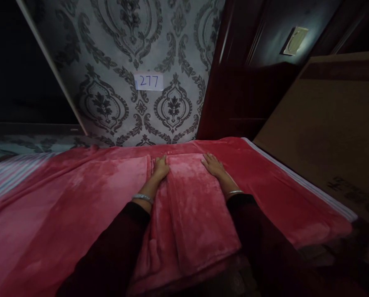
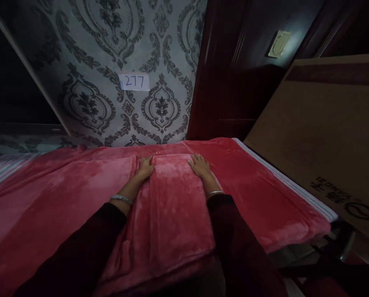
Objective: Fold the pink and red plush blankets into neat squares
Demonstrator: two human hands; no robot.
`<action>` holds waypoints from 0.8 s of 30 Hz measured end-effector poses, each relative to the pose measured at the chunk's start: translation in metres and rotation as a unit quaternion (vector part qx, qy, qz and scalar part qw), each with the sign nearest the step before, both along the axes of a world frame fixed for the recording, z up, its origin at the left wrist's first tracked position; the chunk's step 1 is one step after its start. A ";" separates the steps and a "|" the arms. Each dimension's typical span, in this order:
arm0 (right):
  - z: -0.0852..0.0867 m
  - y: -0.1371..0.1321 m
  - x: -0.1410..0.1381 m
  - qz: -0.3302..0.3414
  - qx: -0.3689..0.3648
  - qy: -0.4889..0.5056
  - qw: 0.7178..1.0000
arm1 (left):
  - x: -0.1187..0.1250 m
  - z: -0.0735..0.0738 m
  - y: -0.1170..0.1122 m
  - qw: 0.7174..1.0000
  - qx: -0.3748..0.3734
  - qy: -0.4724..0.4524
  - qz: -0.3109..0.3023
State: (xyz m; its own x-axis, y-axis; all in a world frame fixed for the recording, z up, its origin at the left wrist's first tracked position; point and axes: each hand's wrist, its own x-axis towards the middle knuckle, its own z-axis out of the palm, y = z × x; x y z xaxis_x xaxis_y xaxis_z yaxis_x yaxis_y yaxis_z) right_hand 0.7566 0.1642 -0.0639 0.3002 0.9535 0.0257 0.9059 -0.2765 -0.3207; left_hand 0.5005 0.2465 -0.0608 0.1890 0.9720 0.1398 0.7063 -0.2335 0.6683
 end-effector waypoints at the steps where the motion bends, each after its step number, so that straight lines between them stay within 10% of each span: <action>1: 0.000 0.000 0.000 -0.002 -0.003 -0.001 1.000 | 0.001 0.001 -0.002 1.000 0.003 0.010 0.004; 19: 0.023 -0.006 -0.014 -0.026 -0.011 -0.051 0.998 | 0.001 0.019 -0.021 0.993 0.055 0.104 0.012; 24: 0.041 -0.006 -0.066 0.108 0.031 -0.082 0.990 | 0.009 0.037 -0.035 0.979 0.152 0.136 -0.021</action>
State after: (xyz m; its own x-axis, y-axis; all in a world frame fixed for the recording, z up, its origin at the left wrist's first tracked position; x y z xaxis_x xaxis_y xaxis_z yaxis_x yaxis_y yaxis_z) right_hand 0.6910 0.1587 -0.0226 0.0755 0.9903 0.1168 0.9831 -0.0544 -0.1747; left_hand 0.5098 0.2118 -0.0243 0.2983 0.8839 0.3603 0.8337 -0.4250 0.3525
